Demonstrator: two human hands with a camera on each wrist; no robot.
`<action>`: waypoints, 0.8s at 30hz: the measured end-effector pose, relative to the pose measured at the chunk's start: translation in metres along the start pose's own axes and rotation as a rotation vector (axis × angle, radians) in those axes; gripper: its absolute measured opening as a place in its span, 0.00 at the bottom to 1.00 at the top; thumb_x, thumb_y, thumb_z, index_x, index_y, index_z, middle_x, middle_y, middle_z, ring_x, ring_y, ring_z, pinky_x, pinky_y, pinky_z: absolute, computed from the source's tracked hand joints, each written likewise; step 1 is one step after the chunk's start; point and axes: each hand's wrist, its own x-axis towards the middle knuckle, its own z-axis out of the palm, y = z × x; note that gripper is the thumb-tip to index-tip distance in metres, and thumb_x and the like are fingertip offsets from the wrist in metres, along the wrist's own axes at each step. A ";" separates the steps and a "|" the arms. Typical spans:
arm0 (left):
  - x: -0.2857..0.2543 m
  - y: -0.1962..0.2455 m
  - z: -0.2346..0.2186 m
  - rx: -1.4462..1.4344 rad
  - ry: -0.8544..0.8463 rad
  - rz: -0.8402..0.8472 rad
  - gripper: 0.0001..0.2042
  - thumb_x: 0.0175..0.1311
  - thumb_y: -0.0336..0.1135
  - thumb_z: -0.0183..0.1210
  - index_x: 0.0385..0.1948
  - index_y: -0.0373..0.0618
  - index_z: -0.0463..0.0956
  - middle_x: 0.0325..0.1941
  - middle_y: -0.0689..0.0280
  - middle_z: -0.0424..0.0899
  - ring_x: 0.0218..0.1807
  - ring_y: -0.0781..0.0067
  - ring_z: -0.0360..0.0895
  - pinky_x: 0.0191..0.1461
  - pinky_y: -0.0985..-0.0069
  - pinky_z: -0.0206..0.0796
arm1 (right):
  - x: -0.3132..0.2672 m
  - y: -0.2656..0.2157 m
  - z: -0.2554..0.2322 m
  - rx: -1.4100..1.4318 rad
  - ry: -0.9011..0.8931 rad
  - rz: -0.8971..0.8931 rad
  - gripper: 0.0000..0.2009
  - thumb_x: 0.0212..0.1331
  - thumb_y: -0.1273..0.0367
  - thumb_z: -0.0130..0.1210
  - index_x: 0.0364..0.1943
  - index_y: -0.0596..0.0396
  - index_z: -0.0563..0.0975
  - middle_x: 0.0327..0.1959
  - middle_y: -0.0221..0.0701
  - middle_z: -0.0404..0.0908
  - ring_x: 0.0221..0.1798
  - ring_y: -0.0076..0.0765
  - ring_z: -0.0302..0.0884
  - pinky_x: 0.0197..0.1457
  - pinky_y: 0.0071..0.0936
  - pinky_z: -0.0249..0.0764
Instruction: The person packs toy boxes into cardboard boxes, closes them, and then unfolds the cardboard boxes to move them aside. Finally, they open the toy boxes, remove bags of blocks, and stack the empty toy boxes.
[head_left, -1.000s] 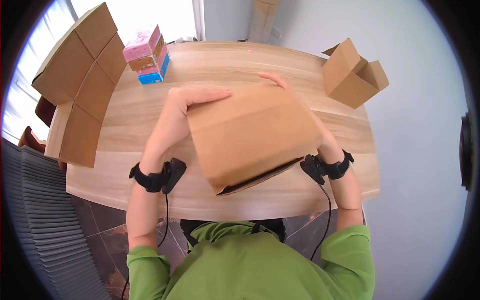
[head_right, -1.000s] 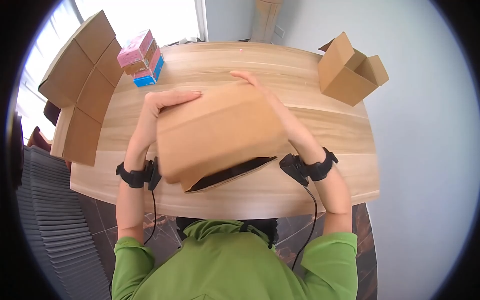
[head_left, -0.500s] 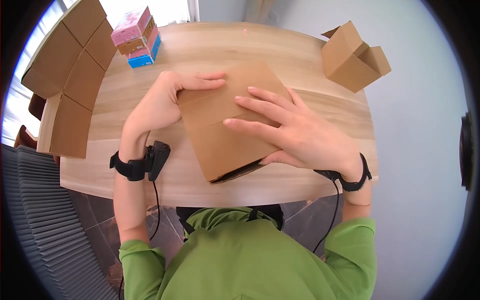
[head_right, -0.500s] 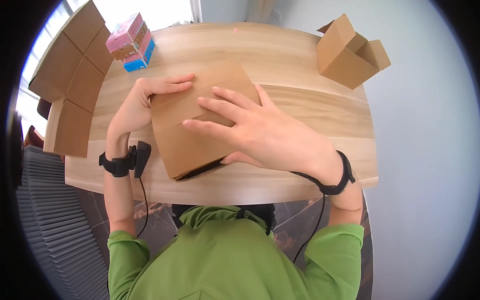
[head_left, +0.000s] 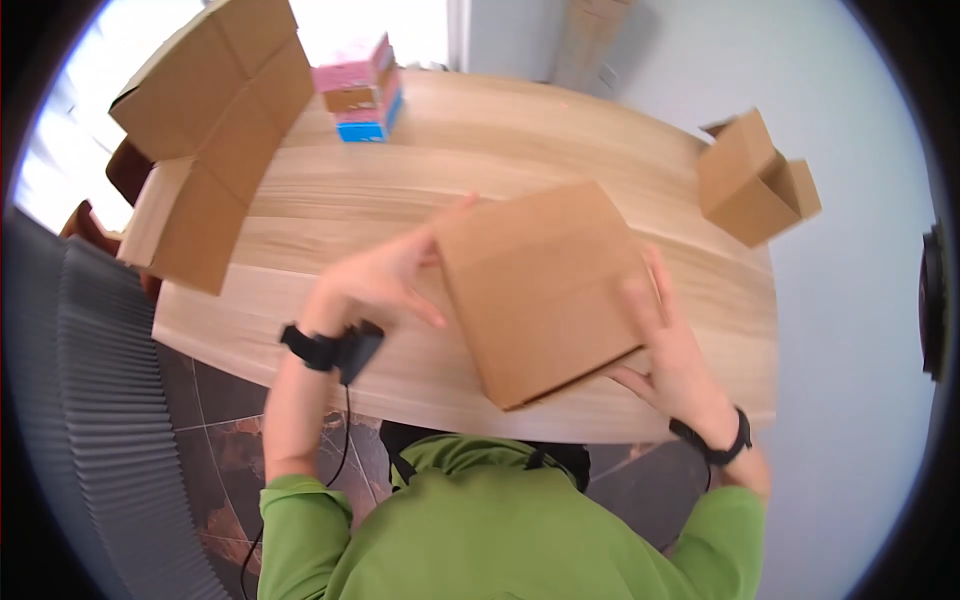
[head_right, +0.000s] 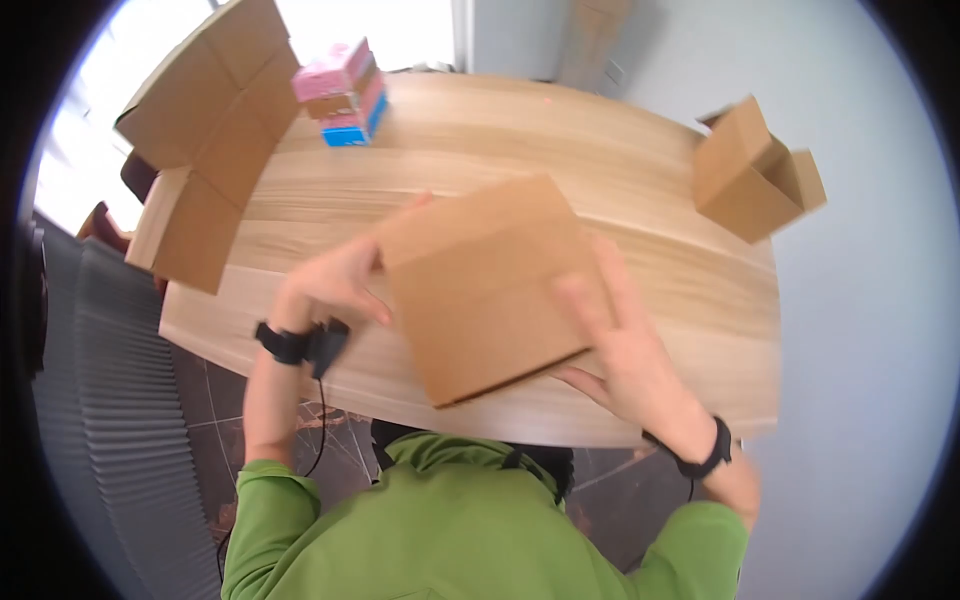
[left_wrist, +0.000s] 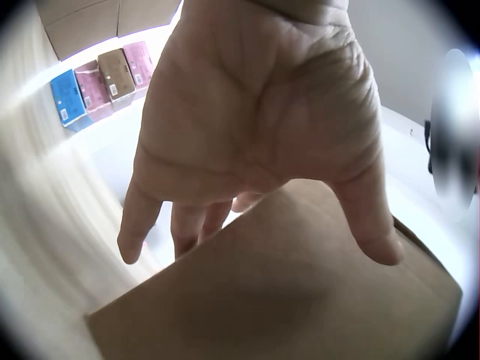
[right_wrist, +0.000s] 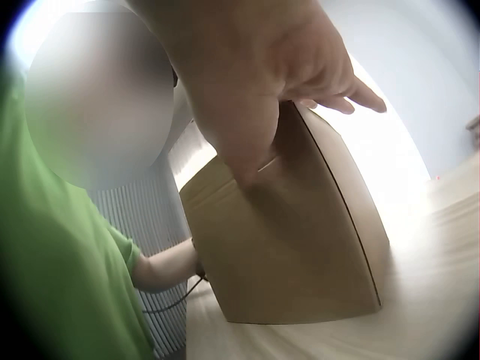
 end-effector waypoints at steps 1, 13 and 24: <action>-0.004 -0.007 0.010 0.016 0.057 0.015 0.62 0.29 0.27 0.73 0.65 0.43 0.29 0.70 0.57 0.43 0.69 0.66 0.44 0.70 0.70 0.39 | -0.006 0.002 0.006 0.183 0.095 0.140 0.47 0.30 0.71 0.70 0.62 0.50 0.56 0.64 0.45 0.53 0.68 0.50 0.48 0.65 0.44 0.54; -0.150 0.063 0.013 0.526 1.068 0.242 0.59 0.32 0.50 0.72 0.62 0.36 0.36 0.63 0.57 0.54 0.64 0.65 0.53 0.66 0.70 0.45 | 0.169 -0.062 0.032 0.490 0.185 -0.519 0.35 0.34 0.70 0.67 0.55 0.51 0.66 0.54 0.41 0.68 0.58 0.49 0.63 0.59 0.37 0.62; -0.281 0.153 -0.159 0.036 1.590 0.476 0.27 0.65 0.56 0.39 0.56 0.44 0.60 0.55 0.64 0.69 0.59 0.69 0.64 0.60 0.70 0.55 | 0.412 -0.218 0.142 0.544 0.419 -0.895 0.29 0.41 0.65 0.65 0.52 0.51 0.66 0.50 0.53 0.63 0.49 0.57 0.68 0.53 0.40 0.68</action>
